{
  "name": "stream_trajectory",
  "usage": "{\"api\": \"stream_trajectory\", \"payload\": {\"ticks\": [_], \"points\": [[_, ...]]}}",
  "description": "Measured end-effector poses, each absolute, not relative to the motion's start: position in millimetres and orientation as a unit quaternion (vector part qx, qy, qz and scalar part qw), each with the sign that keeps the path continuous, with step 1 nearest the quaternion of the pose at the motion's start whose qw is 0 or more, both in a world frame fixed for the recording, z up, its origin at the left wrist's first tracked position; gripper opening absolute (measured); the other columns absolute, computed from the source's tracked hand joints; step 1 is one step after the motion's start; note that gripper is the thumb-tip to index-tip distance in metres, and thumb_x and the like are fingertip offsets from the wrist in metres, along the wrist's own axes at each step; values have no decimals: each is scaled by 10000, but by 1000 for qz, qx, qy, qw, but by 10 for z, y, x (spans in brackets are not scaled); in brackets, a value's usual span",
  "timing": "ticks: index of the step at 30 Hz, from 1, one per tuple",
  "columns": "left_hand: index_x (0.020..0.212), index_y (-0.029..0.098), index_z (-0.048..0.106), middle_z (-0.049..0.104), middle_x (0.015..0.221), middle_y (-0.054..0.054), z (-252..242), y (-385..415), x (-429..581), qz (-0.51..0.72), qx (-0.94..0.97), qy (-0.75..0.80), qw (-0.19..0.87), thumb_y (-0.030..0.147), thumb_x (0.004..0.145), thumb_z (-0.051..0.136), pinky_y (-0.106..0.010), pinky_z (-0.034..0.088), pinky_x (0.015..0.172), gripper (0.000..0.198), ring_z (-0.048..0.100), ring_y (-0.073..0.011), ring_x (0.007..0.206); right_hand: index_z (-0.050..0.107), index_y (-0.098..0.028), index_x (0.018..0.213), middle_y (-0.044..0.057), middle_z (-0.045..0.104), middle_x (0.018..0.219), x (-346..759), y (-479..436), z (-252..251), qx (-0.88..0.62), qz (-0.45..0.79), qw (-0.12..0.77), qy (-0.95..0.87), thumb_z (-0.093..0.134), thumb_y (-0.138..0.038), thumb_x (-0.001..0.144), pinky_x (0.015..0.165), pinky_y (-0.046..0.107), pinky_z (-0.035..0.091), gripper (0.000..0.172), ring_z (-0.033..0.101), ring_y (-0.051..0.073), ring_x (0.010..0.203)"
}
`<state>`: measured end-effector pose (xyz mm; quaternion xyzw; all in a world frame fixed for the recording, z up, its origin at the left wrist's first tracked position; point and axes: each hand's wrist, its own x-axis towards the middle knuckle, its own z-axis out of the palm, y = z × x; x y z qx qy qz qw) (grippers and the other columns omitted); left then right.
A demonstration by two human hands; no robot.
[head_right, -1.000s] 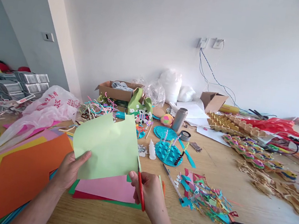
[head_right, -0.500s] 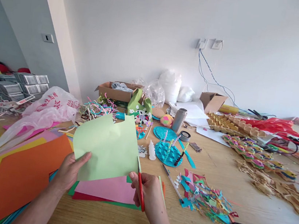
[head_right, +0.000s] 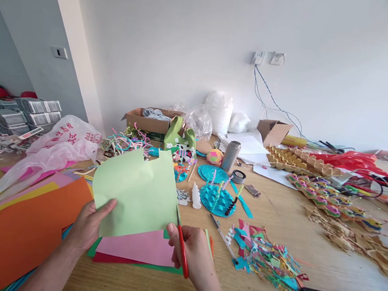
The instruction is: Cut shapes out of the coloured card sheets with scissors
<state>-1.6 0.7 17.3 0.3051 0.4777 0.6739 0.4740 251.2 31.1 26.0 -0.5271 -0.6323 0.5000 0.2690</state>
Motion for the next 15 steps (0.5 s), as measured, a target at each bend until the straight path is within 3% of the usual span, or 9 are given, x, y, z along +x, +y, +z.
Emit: {"api": "stream_trajectory", "payload": {"ticks": [15], "points": [[864, 159, 724, 765, 830, -87, 165, 11, -21, 674, 297, 463, 493, 398, 643, 822, -350, 558, 676, 340, 714, -270, 774, 609, -158, 644, 32, 601, 459, 2537, 325, 232, -514, 490, 268, -652, 444, -753, 811, 405, 219, 370, 640, 546, 133, 387]]}}
